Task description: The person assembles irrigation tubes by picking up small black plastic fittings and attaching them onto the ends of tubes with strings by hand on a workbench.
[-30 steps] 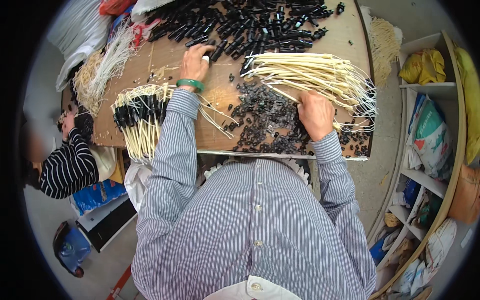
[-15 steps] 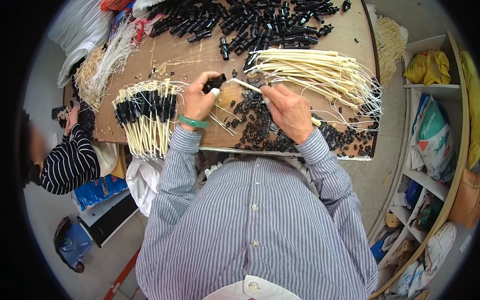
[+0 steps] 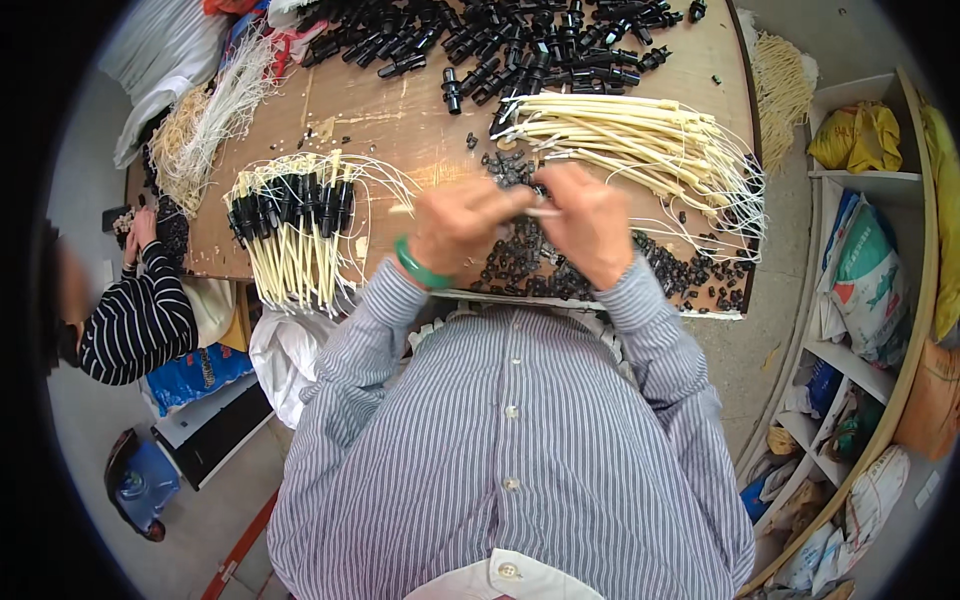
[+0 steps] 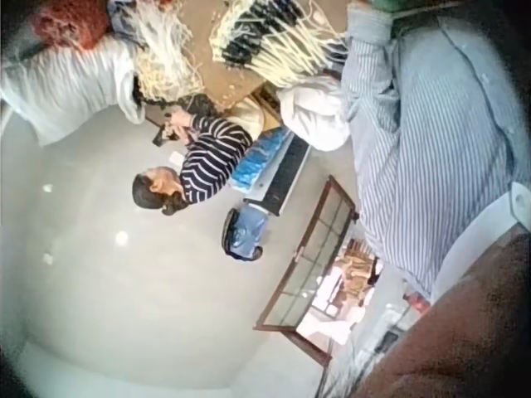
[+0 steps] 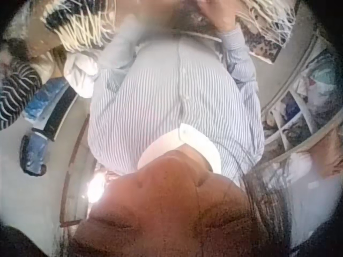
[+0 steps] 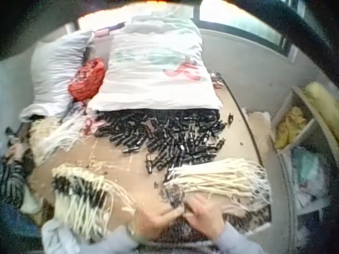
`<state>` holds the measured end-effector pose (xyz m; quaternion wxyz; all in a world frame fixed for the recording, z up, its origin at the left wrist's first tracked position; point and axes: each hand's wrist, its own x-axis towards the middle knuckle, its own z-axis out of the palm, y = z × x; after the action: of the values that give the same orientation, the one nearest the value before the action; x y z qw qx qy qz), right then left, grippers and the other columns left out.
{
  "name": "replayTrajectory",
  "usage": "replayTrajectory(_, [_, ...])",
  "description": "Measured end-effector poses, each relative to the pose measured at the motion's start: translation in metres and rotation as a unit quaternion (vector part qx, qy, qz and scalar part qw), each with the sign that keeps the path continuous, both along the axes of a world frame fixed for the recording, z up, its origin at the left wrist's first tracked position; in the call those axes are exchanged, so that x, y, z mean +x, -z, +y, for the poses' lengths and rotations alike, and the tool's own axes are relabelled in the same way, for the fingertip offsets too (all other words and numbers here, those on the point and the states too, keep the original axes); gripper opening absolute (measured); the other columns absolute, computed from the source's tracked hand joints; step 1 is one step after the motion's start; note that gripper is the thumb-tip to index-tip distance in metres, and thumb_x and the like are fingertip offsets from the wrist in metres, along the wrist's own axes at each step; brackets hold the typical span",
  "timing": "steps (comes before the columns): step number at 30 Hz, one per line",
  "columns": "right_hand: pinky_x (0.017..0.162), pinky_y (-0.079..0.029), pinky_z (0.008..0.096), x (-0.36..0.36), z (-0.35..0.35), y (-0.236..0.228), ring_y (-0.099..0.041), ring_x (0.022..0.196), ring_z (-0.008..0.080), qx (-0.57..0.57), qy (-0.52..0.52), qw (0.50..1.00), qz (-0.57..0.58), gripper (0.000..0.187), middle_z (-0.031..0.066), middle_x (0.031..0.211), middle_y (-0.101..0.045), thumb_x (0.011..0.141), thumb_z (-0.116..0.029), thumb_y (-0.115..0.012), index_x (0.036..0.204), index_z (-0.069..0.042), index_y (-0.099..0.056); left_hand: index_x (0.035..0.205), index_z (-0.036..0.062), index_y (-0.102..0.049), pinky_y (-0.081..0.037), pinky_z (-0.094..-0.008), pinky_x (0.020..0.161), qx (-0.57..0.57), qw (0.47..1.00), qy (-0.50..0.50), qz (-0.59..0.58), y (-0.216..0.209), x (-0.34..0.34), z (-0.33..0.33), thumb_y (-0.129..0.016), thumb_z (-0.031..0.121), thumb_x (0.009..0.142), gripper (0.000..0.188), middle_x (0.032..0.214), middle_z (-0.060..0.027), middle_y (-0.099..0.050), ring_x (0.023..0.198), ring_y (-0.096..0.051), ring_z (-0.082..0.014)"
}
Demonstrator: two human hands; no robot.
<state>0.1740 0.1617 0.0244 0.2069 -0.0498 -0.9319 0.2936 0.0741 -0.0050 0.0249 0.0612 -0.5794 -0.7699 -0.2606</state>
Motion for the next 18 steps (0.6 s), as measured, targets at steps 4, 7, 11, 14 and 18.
replayTrajectory(4, [0.06, -0.05, 0.03, 0.011, 0.023, 0.002, -0.064, 0.076, 0.0167, -0.412, -0.076, 0.908, -0.018, 0.007, 0.0097, 0.098, -0.068, 0.079, -0.008, -0.066, 0.079, -0.007, -0.059, 0.097, 0.0115, -0.062, -0.048, -0.031, 0.051, 0.043, 0.984, -0.148, -0.091, 0.01, -0.007, -0.013, -0.069, 0.016, 0.079, 0.02, 0.066, -0.0047, -0.059, 0.058, -0.059, -0.0145])
replayTrajectory(7, [0.072, -0.055, 0.0256, 0.025, 0.037, -0.011, -0.066, 0.08, 0.0149, -0.615, -0.16, 0.772, 0.008, 0.004, 0.0096, 0.099, -0.068, 0.082, -0.009, -0.066, 0.084, -0.005, -0.064, 0.094, 0.0066, -0.065, -0.048, -0.0292, 0.051, -0.021, 0.924, -0.256, -0.282, 0.038, -0.026, -0.039, -0.067, 0.012, 0.081, 0.014, 0.067, -0.0072, -0.062, 0.057, -0.061, -0.0161])
replayTrajectory(11, [0.054, -0.049, 0.0307, -0.001, -0.03, -0.001, -0.064, 0.063, 0.0179, -0.141, -0.1, 0.979, -0.104, 0.021, 0.0092, 0.077, -0.065, 0.079, -0.016, -0.071, 0.095, -0.005, -0.064, 0.096, 0.0014, -0.068, -0.045, -0.0214, 0.051, 0.046, 0.77, -0.224, -0.596, 0.004, -0.009, -0.012, -0.068, 0.006, 0.081, 0.015, 0.075, -0.0022, -0.066, 0.06, -0.058, -0.0061])
replayTrajectory(14, [0.052, -0.049, 0.0341, 0.0, -0.04, -0.001, -0.064, 0.06, 0.0229, -0.118, -0.048, 0.985, -0.117, 0.017, 0.0081, 0.069, -0.063, 0.078, -0.017, -0.071, 0.09, -0.007, -0.064, 0.099, -0.0007, -0.068, -0.044, -0.0179, 0.051, 0.067, 0.783, -0.196, -0.586, 0.009, -0.009, -0.017, -0.071, 0.003, 0.079, 0.021, 0.077, 0.001, -0.064, 0.062, -0.055, -0.0028])
replayTrajectory(18, [0.052, -0.049, 0.0328, 0.003, -0.041, 0.009, -0.063, 0.057, 0.0245, -0.067, -0.032, 0.995, -0.069, 0.014, 0.0084, 0.066, -0.063, 0.078, -0.011, -0.068, 0.091, -0.007, -0.066, 0.1, 0.0026, -0.067, -0.052, -0.0289, 0.068, -0.048, 0.84, -0.189, -0.507, 0.003, -0.011, -0.022, -0.069, 0.003, 0.071, 0.029, 0.082, -0.0084, -0.069, 0.072, -0.065, -0.014])
